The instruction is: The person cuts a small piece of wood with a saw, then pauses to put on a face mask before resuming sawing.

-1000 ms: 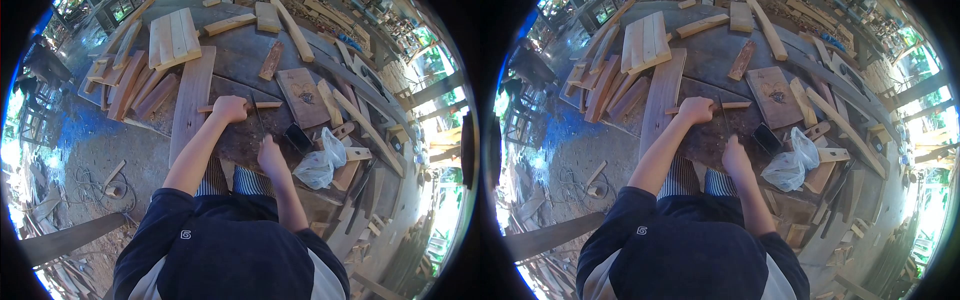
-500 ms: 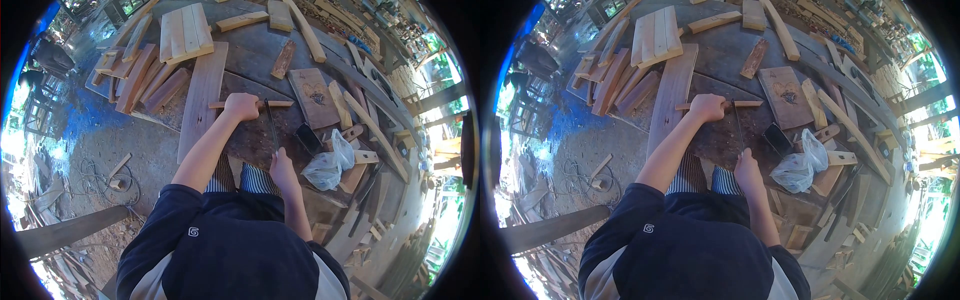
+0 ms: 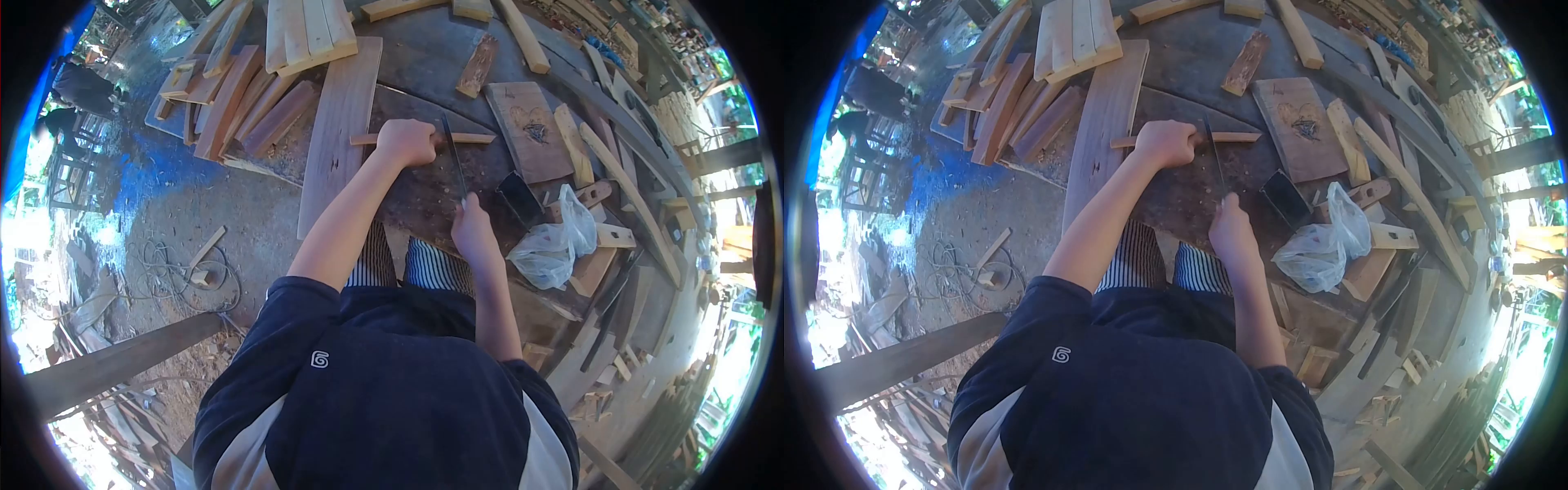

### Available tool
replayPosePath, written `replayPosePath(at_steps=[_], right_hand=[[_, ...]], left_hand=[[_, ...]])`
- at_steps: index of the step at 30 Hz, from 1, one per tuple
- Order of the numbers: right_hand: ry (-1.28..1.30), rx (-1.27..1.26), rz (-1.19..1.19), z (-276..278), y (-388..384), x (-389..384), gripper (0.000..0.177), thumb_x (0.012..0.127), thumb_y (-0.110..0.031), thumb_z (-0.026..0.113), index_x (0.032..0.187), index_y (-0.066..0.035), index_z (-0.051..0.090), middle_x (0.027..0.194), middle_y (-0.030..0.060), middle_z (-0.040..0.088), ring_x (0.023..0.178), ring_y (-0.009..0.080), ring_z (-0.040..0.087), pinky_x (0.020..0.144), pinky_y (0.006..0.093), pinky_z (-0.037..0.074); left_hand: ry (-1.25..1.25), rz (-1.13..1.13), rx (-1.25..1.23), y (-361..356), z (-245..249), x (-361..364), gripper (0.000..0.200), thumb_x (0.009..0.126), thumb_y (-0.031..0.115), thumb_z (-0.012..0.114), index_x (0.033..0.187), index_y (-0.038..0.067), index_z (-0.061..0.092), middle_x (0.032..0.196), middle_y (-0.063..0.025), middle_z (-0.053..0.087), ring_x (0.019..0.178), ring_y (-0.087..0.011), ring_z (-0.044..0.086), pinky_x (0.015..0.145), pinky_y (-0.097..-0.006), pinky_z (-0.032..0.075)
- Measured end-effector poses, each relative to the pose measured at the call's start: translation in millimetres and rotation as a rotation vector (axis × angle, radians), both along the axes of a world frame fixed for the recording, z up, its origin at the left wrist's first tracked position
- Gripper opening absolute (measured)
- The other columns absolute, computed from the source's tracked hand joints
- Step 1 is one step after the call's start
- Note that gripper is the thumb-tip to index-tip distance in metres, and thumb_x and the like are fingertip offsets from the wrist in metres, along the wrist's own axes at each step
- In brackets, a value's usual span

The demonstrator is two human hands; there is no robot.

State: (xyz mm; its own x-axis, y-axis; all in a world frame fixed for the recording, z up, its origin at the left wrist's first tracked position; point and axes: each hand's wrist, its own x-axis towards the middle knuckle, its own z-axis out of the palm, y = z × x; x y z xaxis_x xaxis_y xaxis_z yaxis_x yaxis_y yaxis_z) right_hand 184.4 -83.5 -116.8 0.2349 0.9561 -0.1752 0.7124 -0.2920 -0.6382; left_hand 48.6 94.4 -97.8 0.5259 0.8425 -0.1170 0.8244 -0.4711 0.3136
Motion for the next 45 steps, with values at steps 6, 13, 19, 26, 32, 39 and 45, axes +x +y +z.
replayPosePath(at_steps=[6, 13, 19, 26, 32, 39, 45], right_hand=[[0.007, -0.044, 0.0, 4.6, -4.7, 0.7, 0.02, 0.1, -0.018, 0.045, 0.107, 0.001, 0.044, 0.093, 0.0356, 0.063, 0.091, 0.0541, 0.062, 0.078, 0.0579, 0.05], [-0.095, -0.057, 0.031, 29.5, 42.2, -2.6, 0.023, 0.099, -0.02, 0.046, 0.108, 0.0, 0.045, 0.098, 0.0342, 0.064, 0.096, 0.0508, 0.062, 0.082, 0.0559, 0.049], [0.042, 0.102, -0.019, 34.8, -6.2, 28.9, 0.027, 0.096, -0.017, 0.054, 0.116, -0.001, 0.05, 0.101, 0.0331, 0.064, 0.099, 0.0482, 0.062, 0.085, 0.0502, 0.05], [0.01, 0.389, -0.054, 12.5, -15.3, 31.0, 0.035, 0.089, -0.002, 0.062, 0.121, 0.001, 0.052, 0.116, 0.0234, 0.061, 0.11, 0.0411, 0.06, 0.092, 0.0437, 0.049], [-0.148, 0.557, -0.021, -8.2, -31.9, 31.8, 0.032, 0.087, 0.0, 0.063, 0.118, 0.0, 0.055, 0.117, 0.0205, 0.062, 0.111, 0.0393, 0.06, 0.094, 0.0441, 0.048], [-0.14, 0.552, -0.066, -21.0, -51.5, 35.3, 0.026, 0.088, -0.003, 0.063, 0.113, 0.001, 0.06, 0.115, 0.0175, 0.065, 0.109, 0.0354, 0.061, 0.096, 0.0419, 0.047], [-0.133, 0.529, -0.106, -24.0, -58.4, 39.0, 0.024, 0.087, -0.001, 0.062, 0.111, 0.001, 0.062, 0.116, 0.0181, 0.065, 0.11, 0.0352, 0.061, 0.097, 0.0417, 0.046]], left_hand=[[0.015, -0.035, 0.007, 2.1, -1.9, -2.2, 0.032, 0.092, 0.035, 0.05, 0.098, 0.011, 0.069, 0.097, -0.0138, 0.072, 0.094, -0.033, 0.068, 0.083, -0.0469, 0.052], [-0.254, -0.106, 0.295, -10.7, -9.7, -16.4, 0.027, 0.094, 0.03, 0.053, 0.108, 0.01, 0.063, 0.108, -0.0128, 0.069, 0.108, -0.032, 0.062, 0.091, -0.0465, 0.047], [-0.724, 0.015, 0.782, -114.2, 33.4, -126.6, 0.021, 0.09, 0.007, 0.06, 0.111, 0.005, 0.058, 0.124, -0.0152, 0.059, 0.11, -0.0334, 0.057, 0.097, -0.045, 0.041], [-0.664, 0.879, -0.195, -313.5, -146.6, -253.4, 0.02, 0.097, 0.008, 0.052, 0.114, 0.002, 0.06, 0.102, -0.0143, 0.067, 0.097, -0.0246, 0.065, 0.086, -0.0345, 0.05], [-0.86, 0.83, -1.132, -380.7, -101.4, -291.8, 0.028, 0.089, 0.018, 0.067, 0.111, 0.0, 0.065, 0.102, -0.0044, 0.07, 0.095, -0.0156, 0.064, 0.084, -0.0315, 0.05], [-0.432, 0.567, -1.475, -362.2, -70.5, -298.8, 0.053, 0.086, 0.024, 0.073, 0.129, -0.002, 0.057, 0.116, -0.0051, 0.066, 0.104, -0.0128, 0.06, 0.09, -0.0285, 0.048], [-0.667, 0.883, -1.457, -398.9, -90.1, -307.5, 0.043, 0.089, 0.019, 0.066, 0.125, -0.002, 0.059, 0.111, -0.0057, 0.067, 0.093, -0.0113, 0.063, 0.075, -0.0266, 0.052]])
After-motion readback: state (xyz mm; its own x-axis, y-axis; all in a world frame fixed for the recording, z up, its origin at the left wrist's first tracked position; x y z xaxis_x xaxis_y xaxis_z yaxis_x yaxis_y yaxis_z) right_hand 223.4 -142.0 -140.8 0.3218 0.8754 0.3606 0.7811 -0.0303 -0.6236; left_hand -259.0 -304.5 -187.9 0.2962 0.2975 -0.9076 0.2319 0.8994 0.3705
